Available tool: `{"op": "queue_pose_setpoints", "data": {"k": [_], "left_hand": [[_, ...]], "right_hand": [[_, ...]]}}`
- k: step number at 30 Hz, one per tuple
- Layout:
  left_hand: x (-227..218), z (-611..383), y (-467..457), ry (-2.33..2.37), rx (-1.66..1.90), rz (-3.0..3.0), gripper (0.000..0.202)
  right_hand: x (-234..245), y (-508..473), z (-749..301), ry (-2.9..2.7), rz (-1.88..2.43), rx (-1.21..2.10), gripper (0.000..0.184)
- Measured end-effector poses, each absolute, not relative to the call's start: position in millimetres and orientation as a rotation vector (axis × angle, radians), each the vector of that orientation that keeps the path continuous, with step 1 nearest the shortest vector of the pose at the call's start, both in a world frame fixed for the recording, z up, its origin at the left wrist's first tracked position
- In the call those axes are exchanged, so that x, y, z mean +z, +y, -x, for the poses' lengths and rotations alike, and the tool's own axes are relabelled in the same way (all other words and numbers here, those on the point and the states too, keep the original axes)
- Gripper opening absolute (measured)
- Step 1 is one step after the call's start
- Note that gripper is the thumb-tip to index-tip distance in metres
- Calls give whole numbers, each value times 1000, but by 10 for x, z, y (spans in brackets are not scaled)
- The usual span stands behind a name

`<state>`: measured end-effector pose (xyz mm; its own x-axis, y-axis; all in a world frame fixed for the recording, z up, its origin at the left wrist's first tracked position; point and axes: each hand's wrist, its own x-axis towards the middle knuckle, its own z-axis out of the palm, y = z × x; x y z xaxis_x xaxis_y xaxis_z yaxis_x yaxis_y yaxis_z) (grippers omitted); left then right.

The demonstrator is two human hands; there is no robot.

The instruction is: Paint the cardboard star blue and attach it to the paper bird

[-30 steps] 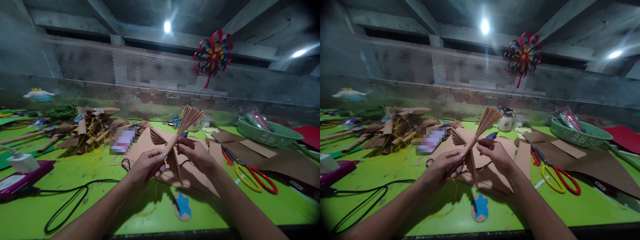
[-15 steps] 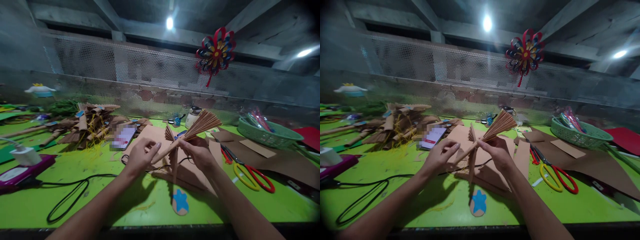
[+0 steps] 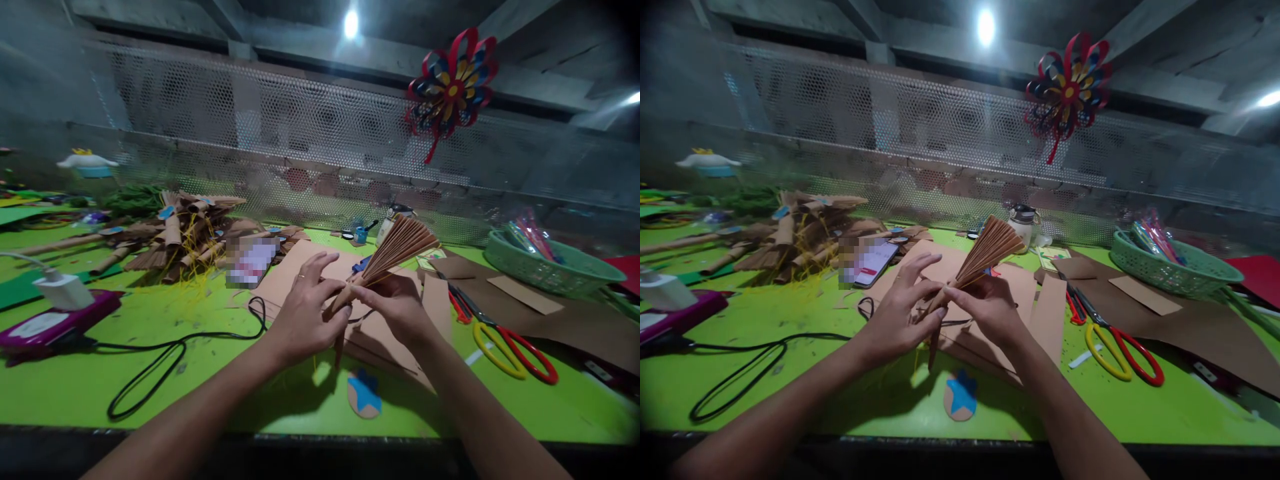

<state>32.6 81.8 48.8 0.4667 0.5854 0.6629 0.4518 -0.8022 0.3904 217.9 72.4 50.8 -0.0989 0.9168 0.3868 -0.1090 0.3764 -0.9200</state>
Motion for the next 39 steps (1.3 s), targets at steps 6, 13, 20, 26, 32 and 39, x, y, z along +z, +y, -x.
{"op": "queue_pose_setpoints", "data": {"k": [6, 13, 20, 26, 32, 39], "left_hand": [[467, -324, 817, 832, 1300, -2527, 18], [440, -340, 840, 784, 1317, -2484, 16], [416, -324, 864, 816, 1298, -2466, 37], [404, -333, 860, 813, 1259, -2472, 33], [387, -344, 873, 780, 1309, -2459, 23], [426, -334, 856, 759, 1356, -2509, 22]], "right_hand": [[474, 704, -2187, -1464, 804, 904, 6], [451, 697, -2165, -1398, 803, 981, 8], [506, 677, -2161, -1418, 784, 1000, 9], [487, 669, -2137, -1377, 769, 1012, 8], [476, 655, -2120, -1377, 763, 1005, 5], [481, 651, -2108, -1397, 760, 1001, 3]]}}
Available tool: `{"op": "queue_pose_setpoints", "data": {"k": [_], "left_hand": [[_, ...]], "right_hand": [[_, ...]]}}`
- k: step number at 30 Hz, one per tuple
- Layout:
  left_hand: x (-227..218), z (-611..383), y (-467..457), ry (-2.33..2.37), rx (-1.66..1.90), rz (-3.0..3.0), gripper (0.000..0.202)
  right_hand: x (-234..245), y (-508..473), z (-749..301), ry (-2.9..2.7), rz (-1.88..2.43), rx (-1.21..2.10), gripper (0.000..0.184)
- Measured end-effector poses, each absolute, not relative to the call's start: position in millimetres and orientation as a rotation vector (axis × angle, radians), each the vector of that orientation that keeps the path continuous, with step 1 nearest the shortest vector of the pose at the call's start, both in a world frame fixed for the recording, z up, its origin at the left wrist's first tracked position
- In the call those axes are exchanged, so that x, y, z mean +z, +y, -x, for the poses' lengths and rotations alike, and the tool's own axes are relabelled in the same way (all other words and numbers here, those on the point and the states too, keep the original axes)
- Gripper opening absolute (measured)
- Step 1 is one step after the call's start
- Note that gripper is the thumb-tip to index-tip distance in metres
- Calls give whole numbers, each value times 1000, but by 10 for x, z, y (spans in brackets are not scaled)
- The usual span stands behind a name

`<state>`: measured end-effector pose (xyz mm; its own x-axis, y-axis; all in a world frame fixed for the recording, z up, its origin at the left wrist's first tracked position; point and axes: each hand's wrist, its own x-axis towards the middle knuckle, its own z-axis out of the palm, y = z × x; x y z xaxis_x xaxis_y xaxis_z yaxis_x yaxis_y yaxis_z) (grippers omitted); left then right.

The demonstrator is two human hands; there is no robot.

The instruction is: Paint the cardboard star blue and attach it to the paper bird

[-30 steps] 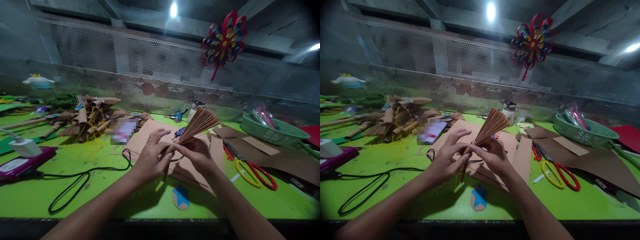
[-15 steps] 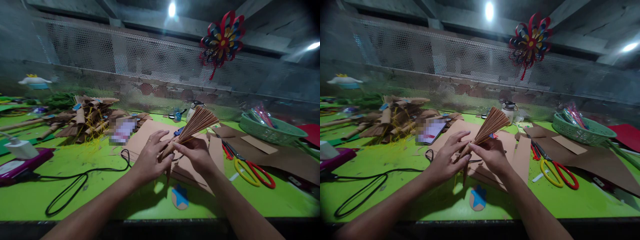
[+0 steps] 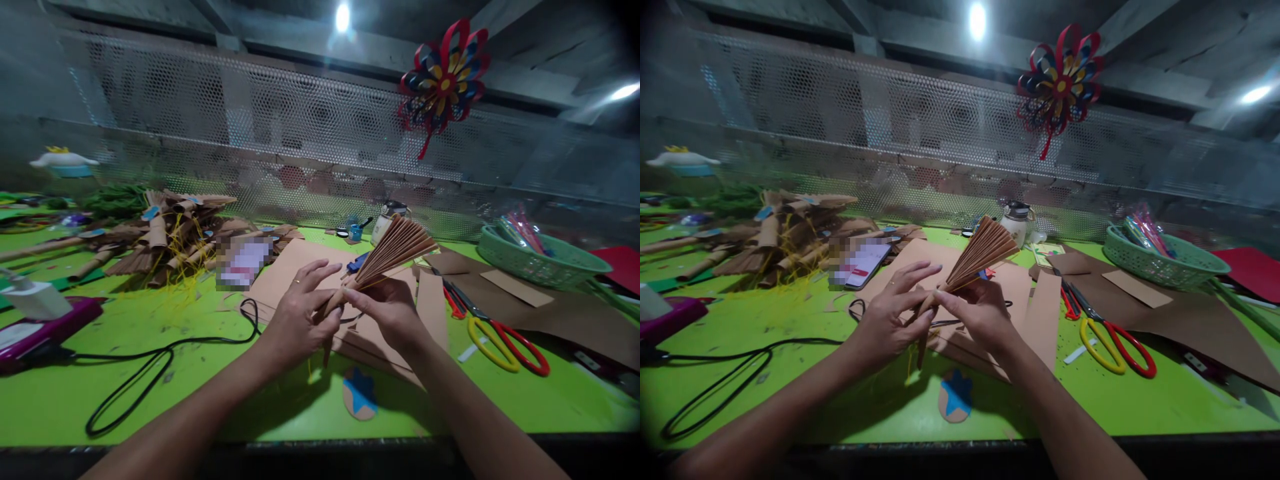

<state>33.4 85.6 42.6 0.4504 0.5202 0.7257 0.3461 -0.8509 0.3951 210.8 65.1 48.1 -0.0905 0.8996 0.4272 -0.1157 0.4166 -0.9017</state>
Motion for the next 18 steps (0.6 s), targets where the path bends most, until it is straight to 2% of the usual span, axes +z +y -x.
{"op": "queue_pose_setpoints", "data": {"k": [8, 18], "left_hand": [[426, -349, 853, 779, 1399, -2521, 19], [438, -340, 842, 798, 1376, -2514, 19]], "right_hand": [[483, 646, -2098, -1390, 783, 996, 9], [488, 640, -2101, -1383, 758, 1023, 7]]}}
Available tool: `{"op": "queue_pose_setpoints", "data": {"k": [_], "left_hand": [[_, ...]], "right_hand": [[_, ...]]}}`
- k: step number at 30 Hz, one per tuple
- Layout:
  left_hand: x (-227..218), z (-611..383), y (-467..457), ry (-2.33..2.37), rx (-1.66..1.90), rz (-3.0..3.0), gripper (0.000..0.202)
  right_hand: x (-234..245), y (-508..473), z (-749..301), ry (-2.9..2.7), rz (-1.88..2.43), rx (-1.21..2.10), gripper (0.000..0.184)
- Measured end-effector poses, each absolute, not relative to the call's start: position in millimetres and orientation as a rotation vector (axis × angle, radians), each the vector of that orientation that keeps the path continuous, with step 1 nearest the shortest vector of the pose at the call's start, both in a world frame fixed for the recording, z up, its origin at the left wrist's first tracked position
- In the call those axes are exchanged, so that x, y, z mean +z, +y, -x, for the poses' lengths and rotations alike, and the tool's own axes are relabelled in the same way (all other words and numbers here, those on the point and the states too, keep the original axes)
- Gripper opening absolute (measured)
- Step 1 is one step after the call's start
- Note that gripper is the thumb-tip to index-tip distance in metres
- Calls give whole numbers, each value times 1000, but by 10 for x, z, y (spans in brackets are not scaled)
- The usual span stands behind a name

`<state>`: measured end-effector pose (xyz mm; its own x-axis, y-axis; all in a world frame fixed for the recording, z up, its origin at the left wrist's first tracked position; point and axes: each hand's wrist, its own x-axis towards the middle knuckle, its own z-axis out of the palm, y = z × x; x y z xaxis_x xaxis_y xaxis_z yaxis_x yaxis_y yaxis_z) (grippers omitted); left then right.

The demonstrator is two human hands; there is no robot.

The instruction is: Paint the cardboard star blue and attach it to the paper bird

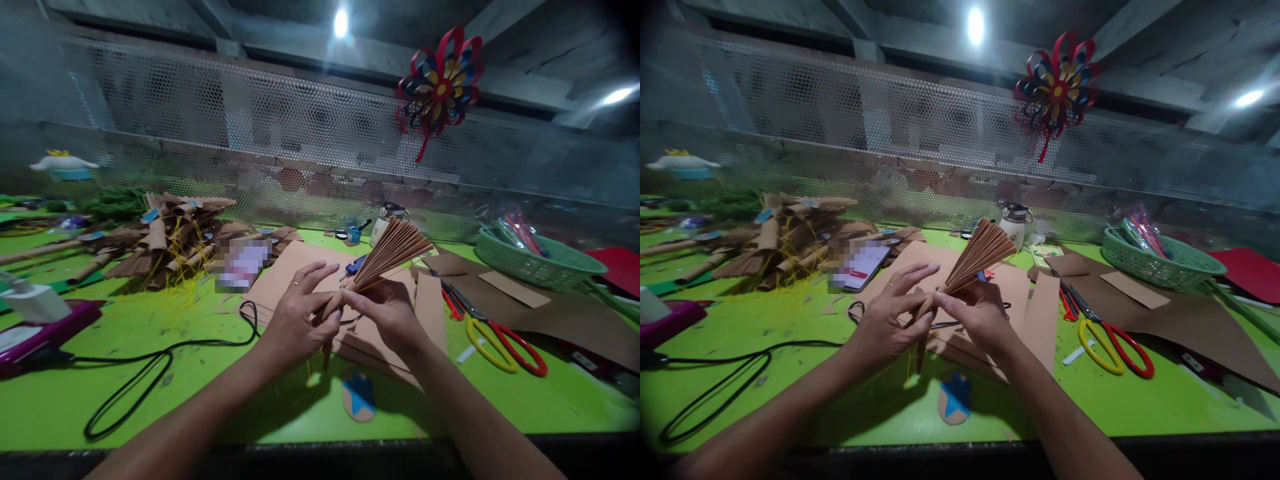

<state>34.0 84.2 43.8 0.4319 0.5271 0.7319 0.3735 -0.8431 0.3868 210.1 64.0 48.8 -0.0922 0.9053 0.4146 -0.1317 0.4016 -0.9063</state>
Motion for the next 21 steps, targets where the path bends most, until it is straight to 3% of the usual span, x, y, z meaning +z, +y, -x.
{"op": "queue_pose_setpoints", "data": {"k": [11, 17, 21], "left_hand": [[398, -335, 850, 822, 1322, -2492, 21], [457, -249, 832, 854, 1246, -2488, 57], [506, -167, 917, 948, 1499, -2094, 53]], "right_hand": [[479, 639, -2101, -1398, 742, 1020, 3], [418, 796, -2246, -1274, 757, 1029, 12], [402, 929, -2407, -1220, 773, 1074, 17]]}}
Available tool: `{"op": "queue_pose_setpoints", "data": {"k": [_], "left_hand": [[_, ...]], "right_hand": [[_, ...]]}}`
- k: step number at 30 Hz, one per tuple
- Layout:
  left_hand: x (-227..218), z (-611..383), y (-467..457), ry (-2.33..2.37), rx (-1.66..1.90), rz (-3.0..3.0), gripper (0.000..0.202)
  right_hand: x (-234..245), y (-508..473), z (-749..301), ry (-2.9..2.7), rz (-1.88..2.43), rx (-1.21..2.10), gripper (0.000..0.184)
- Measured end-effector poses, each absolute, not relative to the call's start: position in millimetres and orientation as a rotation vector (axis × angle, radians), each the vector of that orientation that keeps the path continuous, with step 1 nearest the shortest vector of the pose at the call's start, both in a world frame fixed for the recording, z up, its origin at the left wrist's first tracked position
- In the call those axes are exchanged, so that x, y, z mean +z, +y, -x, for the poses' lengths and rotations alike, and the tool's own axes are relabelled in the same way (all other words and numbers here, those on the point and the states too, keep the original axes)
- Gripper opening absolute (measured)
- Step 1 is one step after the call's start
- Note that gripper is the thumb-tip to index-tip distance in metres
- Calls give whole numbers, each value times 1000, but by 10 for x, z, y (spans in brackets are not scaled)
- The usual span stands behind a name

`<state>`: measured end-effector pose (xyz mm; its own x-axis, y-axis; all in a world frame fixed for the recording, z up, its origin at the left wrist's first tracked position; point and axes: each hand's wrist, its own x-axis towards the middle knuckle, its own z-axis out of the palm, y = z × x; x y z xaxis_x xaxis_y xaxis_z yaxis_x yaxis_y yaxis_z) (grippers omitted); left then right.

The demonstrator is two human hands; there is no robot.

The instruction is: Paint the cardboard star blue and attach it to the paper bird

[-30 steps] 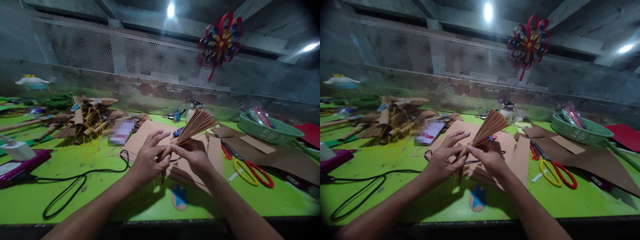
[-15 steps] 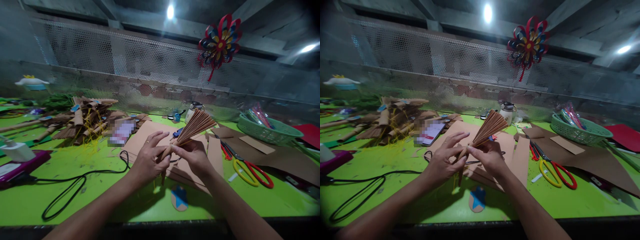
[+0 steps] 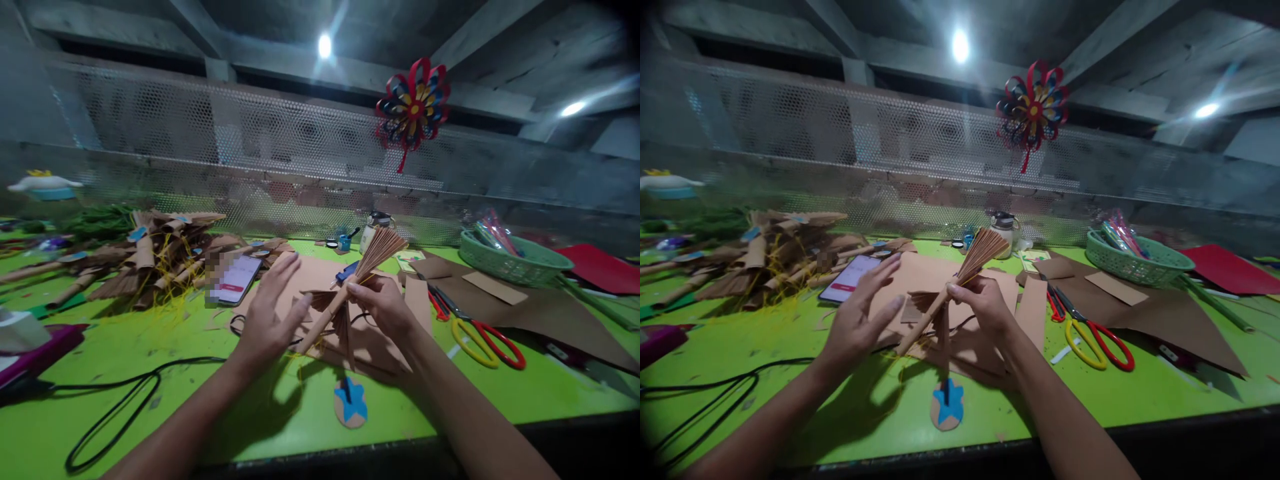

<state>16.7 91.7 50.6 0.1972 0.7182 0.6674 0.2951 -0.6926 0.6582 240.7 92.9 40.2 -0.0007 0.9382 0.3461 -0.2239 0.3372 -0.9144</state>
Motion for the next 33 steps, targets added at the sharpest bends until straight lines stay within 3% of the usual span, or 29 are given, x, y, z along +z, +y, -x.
{"op": "queue_pose_setpoints", "data": {"k": [5, 18, 26, 33], "left_hand": [[438, -164, 1077, 1124, 1362, -1620, 31], [322, -367, 906, 1045, 845, -1785, 65], [304, -451, 808, 1025, 877, -1843, 43], [346, -615, 745, 783, 704, -1535, 58]], "right_hand": [[417, 966, -2521, -1185, 743, 1173, 23], [363, 1086, -2748, -1141, 680, 1268, 27], [358, 1063, -2716, -1184, 655, 1314, 28], [384, 1032, -2554, -1198, 658, 1317, 36]]}}
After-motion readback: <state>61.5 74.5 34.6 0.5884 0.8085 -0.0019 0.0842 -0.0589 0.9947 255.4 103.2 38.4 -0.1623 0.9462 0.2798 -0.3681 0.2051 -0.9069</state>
